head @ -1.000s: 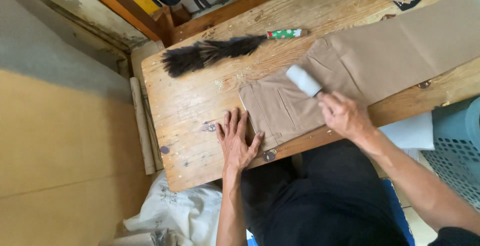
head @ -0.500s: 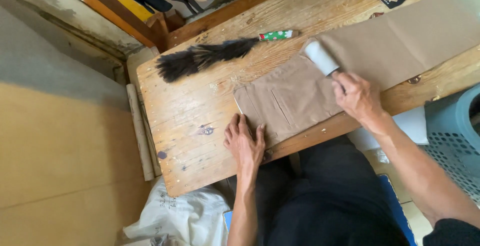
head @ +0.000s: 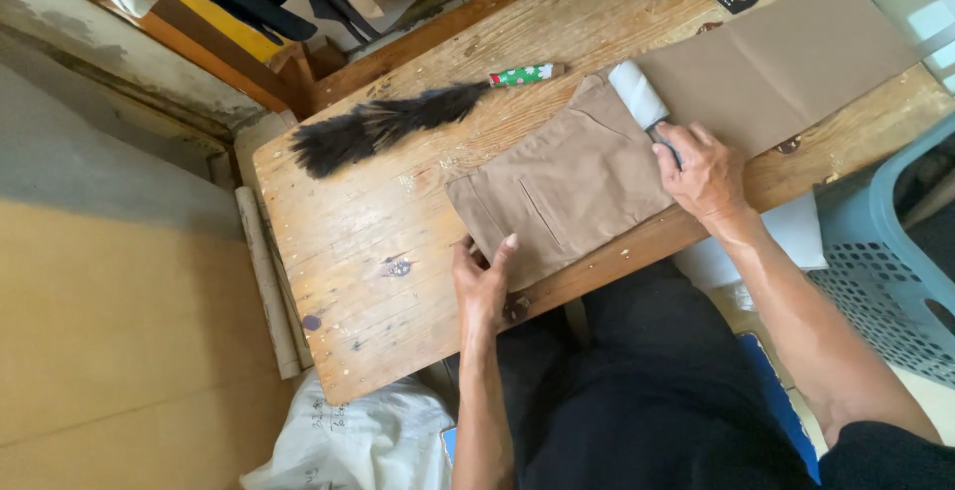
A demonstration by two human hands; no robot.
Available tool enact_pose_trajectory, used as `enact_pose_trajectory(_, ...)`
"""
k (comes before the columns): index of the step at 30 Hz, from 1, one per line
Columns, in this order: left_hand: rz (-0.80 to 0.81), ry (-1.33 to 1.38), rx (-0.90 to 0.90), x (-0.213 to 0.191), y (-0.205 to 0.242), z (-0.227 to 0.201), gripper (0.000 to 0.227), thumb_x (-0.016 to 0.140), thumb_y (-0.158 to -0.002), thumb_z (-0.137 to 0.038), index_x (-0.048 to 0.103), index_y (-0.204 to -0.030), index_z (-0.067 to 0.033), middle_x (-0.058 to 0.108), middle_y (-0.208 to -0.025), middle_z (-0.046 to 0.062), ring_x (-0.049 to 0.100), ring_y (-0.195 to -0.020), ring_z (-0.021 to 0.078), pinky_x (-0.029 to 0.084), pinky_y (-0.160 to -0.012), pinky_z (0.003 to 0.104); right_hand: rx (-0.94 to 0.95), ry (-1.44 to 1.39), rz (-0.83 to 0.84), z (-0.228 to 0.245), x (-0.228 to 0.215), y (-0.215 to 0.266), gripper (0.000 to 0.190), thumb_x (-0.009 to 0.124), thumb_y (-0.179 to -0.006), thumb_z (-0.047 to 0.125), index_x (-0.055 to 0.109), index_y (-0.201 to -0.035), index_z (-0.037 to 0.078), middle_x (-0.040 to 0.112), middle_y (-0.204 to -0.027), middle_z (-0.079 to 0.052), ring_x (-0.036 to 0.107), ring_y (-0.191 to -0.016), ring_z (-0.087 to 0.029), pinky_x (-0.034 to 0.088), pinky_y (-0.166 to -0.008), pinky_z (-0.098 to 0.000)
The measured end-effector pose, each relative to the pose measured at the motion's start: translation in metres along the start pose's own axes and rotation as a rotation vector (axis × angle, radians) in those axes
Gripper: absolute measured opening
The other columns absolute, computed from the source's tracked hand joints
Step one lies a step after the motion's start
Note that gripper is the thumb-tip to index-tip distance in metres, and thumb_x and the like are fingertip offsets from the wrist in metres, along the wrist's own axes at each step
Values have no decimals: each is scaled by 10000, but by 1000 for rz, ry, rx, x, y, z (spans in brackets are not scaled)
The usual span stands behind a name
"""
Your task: Using a lint roller to remove dust and lint from a pair of trousers laid out on a wooden table.
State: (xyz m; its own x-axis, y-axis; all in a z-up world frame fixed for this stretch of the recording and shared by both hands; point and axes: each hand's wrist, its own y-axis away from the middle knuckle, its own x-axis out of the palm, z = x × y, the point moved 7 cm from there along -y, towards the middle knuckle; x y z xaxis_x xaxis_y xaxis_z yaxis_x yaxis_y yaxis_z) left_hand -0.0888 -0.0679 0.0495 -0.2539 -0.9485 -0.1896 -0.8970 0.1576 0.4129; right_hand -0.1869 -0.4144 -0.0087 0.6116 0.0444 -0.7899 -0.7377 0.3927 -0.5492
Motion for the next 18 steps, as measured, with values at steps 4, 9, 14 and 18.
enact_pose_trajectory(4, -28, -235, 74, -11, -25, 46, 560, 834, -815, -300, 605, -1270, -67, 746, -1059, 201, 738, -1039, 342, 600, -820, 444, 0, 57, 17, 14, -6, 1, 186, 711, -1023, 326, 725, -1207, 301, 646, -891, -17, 737, -856, -241, 613, -722, -355)
enact_pose_trajectory(9, -50, -171, 16, -46, -5, 28, 490, 768, -870, -192, 588, -1285, -6, 722, -1124, 292, 688, -1128, 436, 577, -897, 517, -12, -105, 95, 79, 0, 12, 201, 669, -998, 280, 691, -1197, 271, 662, -908, -26, 741, -820, -273, 609, -677, -376)
enact_pose_trajectory(14, -157, -234, -47, -114, 11, 24, 560, 755, -873, -166, 535, -1358, 6, 688, -1159, 349, 660, -1157, 463, 541, -942, 554, -53, -189, 199, 174, 9, 28, 235, 663, -937, 233, 672, -1166, 287, 671, -886, -44, 745, -696, -281, 618, -599, -399)
enact_pose_trajectory(18, -178, -332, -148, -139, 28, 8, 629, 767, -870, -204, 509, -1414, -21, 700, -1178, 323, 662, -1175, 444, 544, -938, 571, -40, -351, 319, 182, 34, 28, 341, 582, -977, 137, 639, -1254, 327, 682, -871, -58, 740, -626, -284, 646, -597, -418)
